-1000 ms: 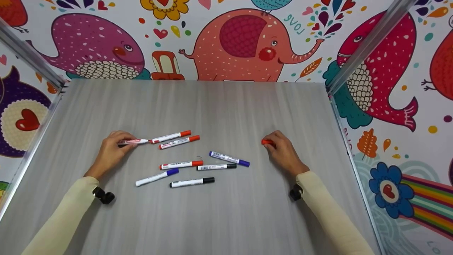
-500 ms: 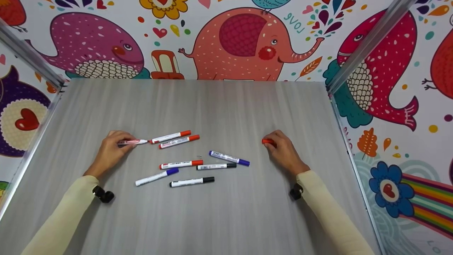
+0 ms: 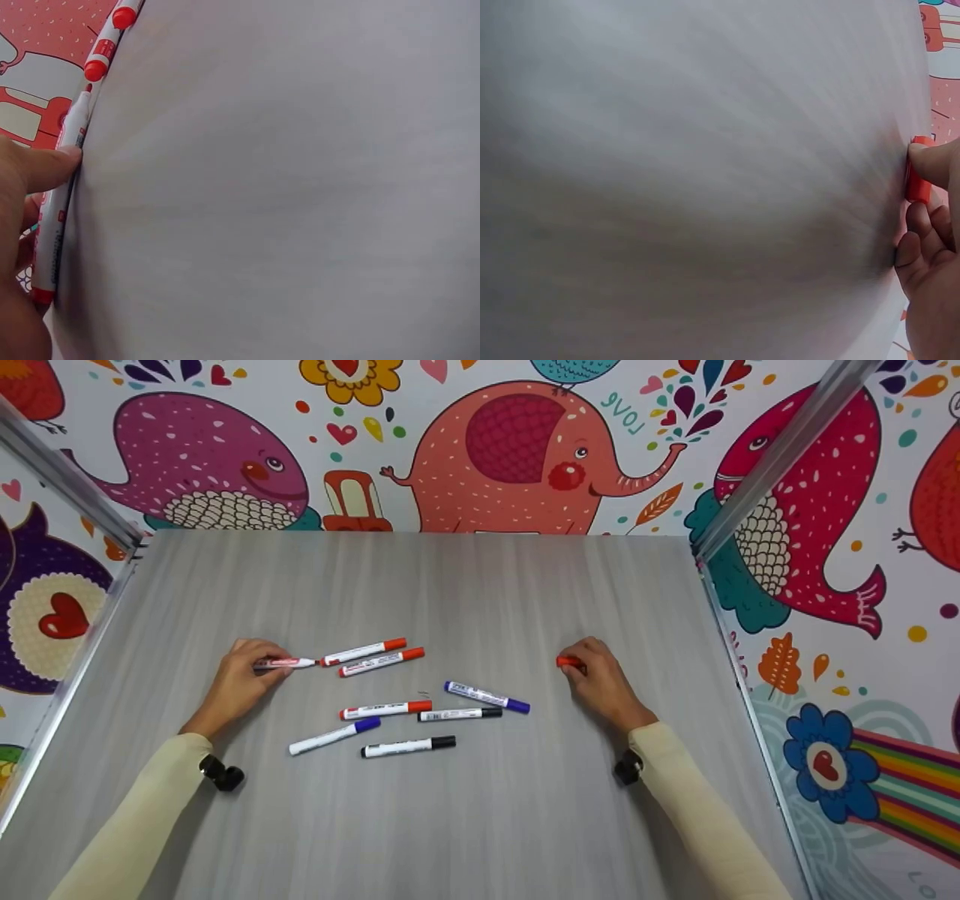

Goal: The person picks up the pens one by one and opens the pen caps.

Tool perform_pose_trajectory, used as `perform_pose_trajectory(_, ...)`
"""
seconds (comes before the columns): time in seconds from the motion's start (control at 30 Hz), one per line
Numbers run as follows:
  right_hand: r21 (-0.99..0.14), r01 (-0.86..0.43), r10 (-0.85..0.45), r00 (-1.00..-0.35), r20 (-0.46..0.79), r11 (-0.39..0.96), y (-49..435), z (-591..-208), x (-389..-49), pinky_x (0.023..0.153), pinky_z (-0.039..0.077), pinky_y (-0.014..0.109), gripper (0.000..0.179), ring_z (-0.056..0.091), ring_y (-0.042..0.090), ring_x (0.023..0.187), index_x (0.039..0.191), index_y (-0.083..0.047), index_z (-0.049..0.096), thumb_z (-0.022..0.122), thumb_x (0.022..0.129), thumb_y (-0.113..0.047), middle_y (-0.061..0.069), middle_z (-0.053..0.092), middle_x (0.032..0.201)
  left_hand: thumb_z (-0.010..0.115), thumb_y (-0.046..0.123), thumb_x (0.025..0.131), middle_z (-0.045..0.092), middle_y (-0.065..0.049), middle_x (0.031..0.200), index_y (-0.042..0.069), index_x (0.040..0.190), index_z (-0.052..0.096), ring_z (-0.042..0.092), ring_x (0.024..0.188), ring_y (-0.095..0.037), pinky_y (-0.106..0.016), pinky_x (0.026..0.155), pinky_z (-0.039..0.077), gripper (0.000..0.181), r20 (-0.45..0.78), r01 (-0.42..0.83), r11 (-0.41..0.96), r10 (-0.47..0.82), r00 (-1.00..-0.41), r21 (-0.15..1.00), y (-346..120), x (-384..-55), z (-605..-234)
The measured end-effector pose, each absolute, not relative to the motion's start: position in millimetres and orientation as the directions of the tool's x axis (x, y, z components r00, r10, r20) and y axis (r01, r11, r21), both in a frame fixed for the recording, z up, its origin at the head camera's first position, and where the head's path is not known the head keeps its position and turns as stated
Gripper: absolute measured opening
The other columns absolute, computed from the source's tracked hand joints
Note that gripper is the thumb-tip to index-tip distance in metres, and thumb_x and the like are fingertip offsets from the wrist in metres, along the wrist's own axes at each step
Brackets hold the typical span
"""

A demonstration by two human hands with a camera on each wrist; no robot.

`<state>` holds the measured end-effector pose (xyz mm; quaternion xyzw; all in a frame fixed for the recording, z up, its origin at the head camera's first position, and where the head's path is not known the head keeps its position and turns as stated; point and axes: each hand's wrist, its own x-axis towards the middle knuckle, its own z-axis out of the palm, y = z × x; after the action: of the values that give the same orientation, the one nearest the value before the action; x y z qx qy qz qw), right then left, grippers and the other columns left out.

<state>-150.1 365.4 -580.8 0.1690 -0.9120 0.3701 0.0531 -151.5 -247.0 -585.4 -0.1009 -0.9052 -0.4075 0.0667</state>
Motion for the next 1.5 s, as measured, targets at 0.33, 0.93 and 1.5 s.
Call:
perform_pose_trajectory(0.33, -0.664, -0.361, -0.269, -0.932, 0.242, 0.655, 364, -577, -150, 0.082, 0.042, 0.016, 0.016, 0.058, 0.023, 0.096, 0.113, 0.001, 0.079, 0.082, 0.098, -0.001, 0.014, 0.068, 0.111, 0.092, 0.001, 0.087, 0.074, -0.017, 0.122, 0.001, 0.118, 0.080, 0.050, 0.130, -0.038, -0.062, 0.106, 0.032, 0.033, 0.242, 0.264, 0.677, 0.130, -0.962, 0.687, -253, -152, -587)
perform_pose_trajectory(0.93, -0.634, -0.416, -0.243, -0.907, 0.345, 0.652, 359, -568, -152, 0.103, 0.038, 0.018, 0.021, 0.061, 0.031, 0.114, 0.117, 0.005, 0.078, 0.082, 0.097, 0.002, 0.020, 0.067, 0.118, 0.086, 0.000, 0.093, 0.064, -0.021, 0.132, -0.005, 0.124, 0.076, 0.047, 0.132, -0.038, -0.052, 0.111, 0.040, 0.033, 0.241, 0.268, 0.652, 0.133, -0.961, 0.709, -238, -149, -573)
perform_pose_trajectory(1.5, -0.627, -0.473, -0.307, -0.881, 0.361, 0.620, 332, -563, -150, 0.099, 0.041, 0.016, 0.021, 0.061, 0.032, 0.113, 0.117, 0.006, 0.079, 0.081, 0.096, 0.004, 0.019, 0.068, 0.118, 0.087, -0.002, 0.091, 0.068, -0.018, 0.128, -0.004, 0.121, 0.077, 0.055, 0.129, -0.038, -0.053, 0.111, 0.043, 0.032, 0.310, 0.405, 0.629, 0.261, -0.914, 0.663, -209, -153, -565)
